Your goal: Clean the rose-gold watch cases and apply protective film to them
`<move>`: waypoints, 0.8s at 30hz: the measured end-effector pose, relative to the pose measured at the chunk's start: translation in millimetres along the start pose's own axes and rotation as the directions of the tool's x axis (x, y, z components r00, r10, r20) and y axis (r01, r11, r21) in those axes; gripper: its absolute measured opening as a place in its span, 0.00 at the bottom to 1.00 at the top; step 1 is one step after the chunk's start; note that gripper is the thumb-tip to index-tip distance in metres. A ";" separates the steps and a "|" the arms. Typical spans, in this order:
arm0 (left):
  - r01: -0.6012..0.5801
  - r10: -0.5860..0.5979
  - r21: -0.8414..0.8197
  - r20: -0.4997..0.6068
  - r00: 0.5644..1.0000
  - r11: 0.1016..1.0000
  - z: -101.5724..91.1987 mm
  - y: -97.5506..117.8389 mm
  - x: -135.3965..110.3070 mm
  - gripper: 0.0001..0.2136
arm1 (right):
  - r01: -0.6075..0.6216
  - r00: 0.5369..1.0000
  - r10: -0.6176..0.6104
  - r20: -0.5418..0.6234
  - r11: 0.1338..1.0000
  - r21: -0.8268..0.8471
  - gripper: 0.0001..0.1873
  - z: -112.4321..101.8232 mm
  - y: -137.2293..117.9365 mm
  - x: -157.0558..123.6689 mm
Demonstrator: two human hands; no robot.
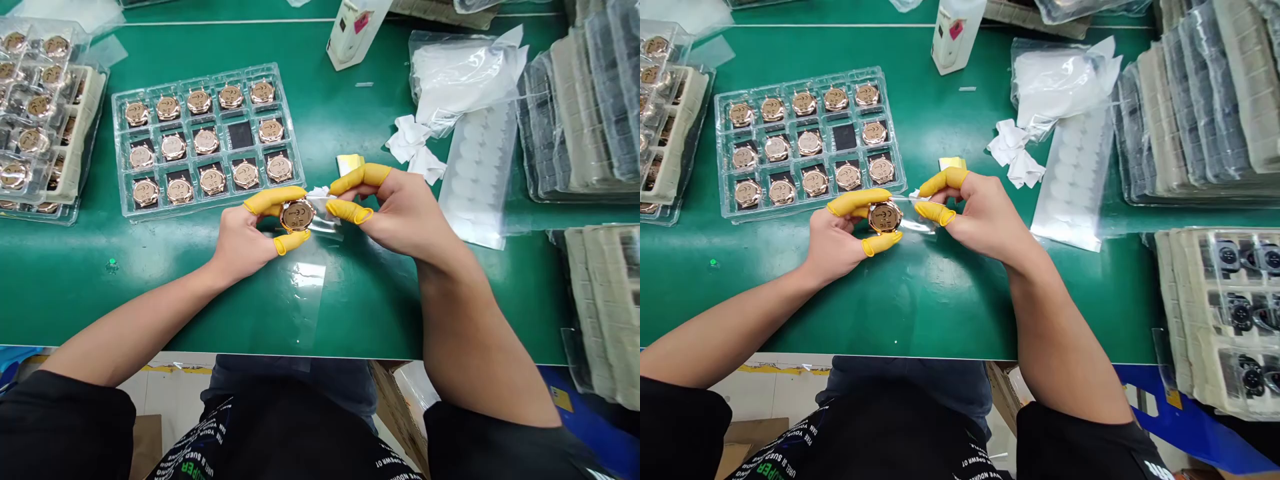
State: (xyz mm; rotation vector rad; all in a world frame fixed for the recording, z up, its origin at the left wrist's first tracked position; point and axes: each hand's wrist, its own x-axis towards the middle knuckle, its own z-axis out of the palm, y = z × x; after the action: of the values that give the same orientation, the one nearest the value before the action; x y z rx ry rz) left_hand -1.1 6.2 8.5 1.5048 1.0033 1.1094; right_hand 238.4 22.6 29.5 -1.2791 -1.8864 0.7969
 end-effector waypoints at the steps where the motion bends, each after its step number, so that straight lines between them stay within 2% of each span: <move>1: 0.000 0.000 -0.012 0.006 1.000 1.000 -0.4 0.2 1.1 0.26 | -0.005 1.000 0.005 0.006 1.000 0.001 0.11 -0.6 0.6 0.3; 7: 0.011 -0.008 -0.089 0.041 0.999 0.996 -1.4 -3.8 7.1 0.28 | 0.017 1.000 -0.016 0.014 0.996 -0.084 0.08 -2.5 2.3 -2.0; 11: 0.132 -0.127 -0.150 0.044 0.991 0.980 -1.6 -4.9 9.2 0.30 | 0.179 0.982 -0.187 -0.034 0.969 -0.168 0.02 -4.0 -2.6 -1.8; 12: 0.168 -0.163 -0.160 0.045 0.986 0.973 -1.7 -4.3 9.6 0.30 | 0.231 0.969 -0.240 -0.052 0.962 -0.143 0.02 -4.1 -5.1 -1.4; 14: 0.214 -0.210 -0.165 0.043 0.977 0.963 -1.8 -3.1 9.8 0.29 | 0.277 0.956 -0.271 -0.115 0.960 0.039 0.08 -2.3 -11.5 -1.3; 16: 0.225 -0.220 -0.163 0.049 0.974 0.961 -1.6 -2.8 9.6 0.29 | 0.235 0.963 -0.184 -0.198 0.933 0.273 0.14 3.0 -18.3 -2.3; 17: 0.222 -0.216 -0.162 0.054 0.975 0.961 -1.4 -3.1 9.4 0.29 | 0.195 0.966 -0.127 -0.223 0.928 0.317 0.15 6.4 -21.0 -3.3; 18: 0.217 -0.210 -0.162 0.057 0.976 0.963 -1.2 -3.8 9.2 0.28 | 0.155 0.967 -0.087 -0.241 0.947 0.281 0.13 9.7 -22.7 -4.4; 20: 0.201 -0.194 -0.158 0.058 0.979 0.967 -0.7 -5.6 8.6 0.28 | 0.100 0.966 -0.090 -0.242 0.994 0.031 0.07 14.1 -22.0 -6.4; 22: 0.177 -0.170 -0.160 0.056 0.984 0.971 -0.3 -7.2 8.0 0.28 | 0.082 0.976 -0.118 -0.181 0.977 -0.196 0.08 13.4 -15.8 -7.5; 24: 0.153 -0.144 -0.164 0.065 0.987 0.975 0.0 -7.7 7.4 0.28 | 0.075 0.987 -0.112 -0.115 0.955 -0.287 0.10 8.7 -6.7 -8.0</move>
State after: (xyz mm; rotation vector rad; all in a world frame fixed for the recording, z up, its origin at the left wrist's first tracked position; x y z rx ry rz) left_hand 0.2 14.7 2.2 1.2957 0.9451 1.0168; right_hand 229.9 12.1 28.3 -1.3635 -1.9877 0.3941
